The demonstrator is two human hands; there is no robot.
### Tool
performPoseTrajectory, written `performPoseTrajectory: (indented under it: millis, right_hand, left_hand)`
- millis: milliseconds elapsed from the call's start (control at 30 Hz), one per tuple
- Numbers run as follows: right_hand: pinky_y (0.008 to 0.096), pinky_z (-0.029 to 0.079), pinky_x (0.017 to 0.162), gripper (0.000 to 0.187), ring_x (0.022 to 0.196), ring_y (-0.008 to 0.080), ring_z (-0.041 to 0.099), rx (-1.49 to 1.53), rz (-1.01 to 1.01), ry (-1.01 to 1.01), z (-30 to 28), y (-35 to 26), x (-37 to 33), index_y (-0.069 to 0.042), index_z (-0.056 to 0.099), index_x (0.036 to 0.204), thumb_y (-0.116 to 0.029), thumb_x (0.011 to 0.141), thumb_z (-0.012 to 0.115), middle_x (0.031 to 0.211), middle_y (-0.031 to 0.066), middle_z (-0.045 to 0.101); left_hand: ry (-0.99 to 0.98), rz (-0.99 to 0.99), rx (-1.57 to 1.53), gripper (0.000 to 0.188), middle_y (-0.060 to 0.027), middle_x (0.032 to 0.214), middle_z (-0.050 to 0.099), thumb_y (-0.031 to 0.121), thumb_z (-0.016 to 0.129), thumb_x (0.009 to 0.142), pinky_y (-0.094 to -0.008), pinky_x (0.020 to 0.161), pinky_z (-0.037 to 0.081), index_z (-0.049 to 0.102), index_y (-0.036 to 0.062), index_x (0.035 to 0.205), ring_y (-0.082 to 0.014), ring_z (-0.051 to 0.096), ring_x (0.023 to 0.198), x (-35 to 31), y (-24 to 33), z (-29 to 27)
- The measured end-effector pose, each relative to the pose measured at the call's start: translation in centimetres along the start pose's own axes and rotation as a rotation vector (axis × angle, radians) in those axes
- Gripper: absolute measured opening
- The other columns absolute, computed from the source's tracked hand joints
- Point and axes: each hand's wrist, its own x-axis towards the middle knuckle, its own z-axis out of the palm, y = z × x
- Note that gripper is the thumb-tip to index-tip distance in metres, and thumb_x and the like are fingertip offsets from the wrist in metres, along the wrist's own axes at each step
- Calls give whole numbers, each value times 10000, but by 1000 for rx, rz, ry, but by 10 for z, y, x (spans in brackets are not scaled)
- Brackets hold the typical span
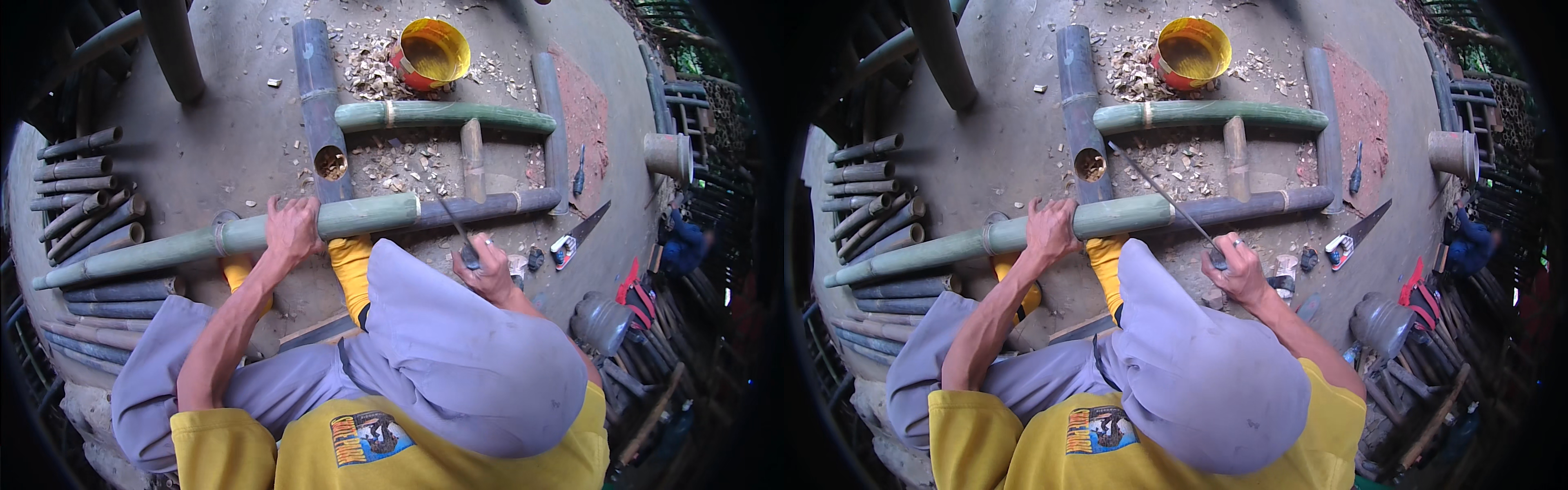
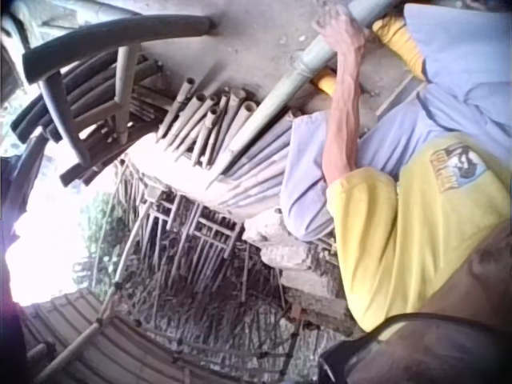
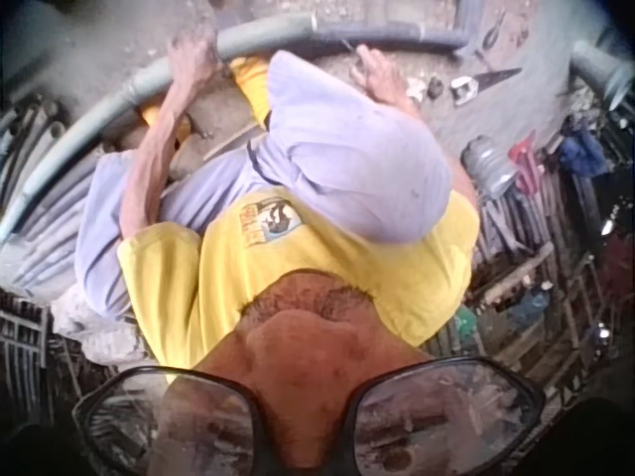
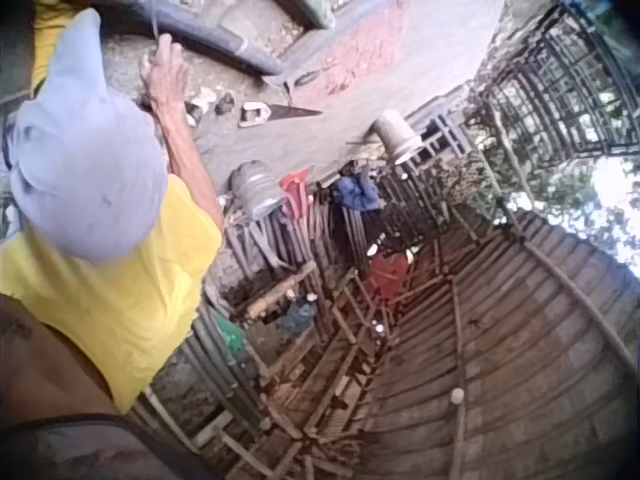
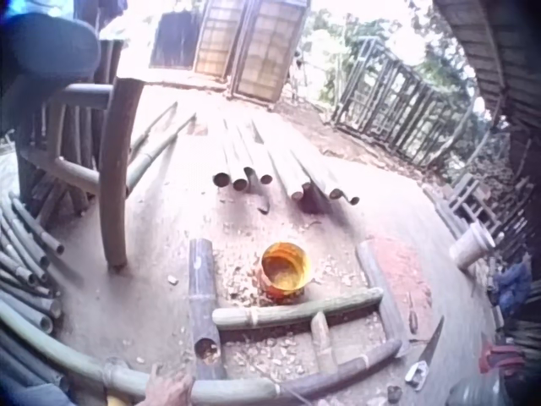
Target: The person sits on the ground and uses a knife to shave and shape a long bamboo pole. They also use a chisel and a wooden mallet to hollow out the end of the bamboo and remove the internal nodes.
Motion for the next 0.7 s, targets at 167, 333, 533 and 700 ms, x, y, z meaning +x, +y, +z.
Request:
performPoseTrajectory:
  millis: [167, 333, 533, 700]
  right_hand:
    - [522, 501, 619, 307, 706, 457, 621, -101, 245, -279, -11, -3, 10, 0, 541, 1012, -220, 830, 653, 761, 292, 604]
    - [520, 517, 639, 324, 727, 453, 628, 48, -25, 42, -4, -10, 3, -15, 531, 1053, -210, 833, 668, 798, 275, 606]
    - [500, 516, 623, 325, 708, 426, 617, -69, 163, -253, -8, -10, 16, 7, 514, 1017, -176, 819, 695, 796, 233, 583]
    - [499, 513, 615, 306, 705, 412, 616, -42, -17, -46, -1, 0, -1, -8, 516, 1007, -186, 825, 684, 810, 228, 581]
  left_hand:
    - [181, 12, 7, 613, -60, 987, 650, 205, 811, 503, -524, 1055, 342, 589, 111, 1066, -234, 628, 997, -8, 5, 12]
    - [310, 43, 21, 631, -51, 971, 640, 156, 824, 485, -472, 1022, 381, 586, 114, 1068, -224, 620, 995, -9, 2, 27]
    - [332, 54, 31, 628, -55, 941, 629, 146, 823, 480, -443, 965, 414, 580, 106, 1058, -229, 618, 961, -16, 5, 30]
    - [374, 76, 15, 595, -60, 936, 627, 133, 807, 494, -412, 929, 429, 582, 99, 1043, -233, 617, 956, -11, 5, 24]
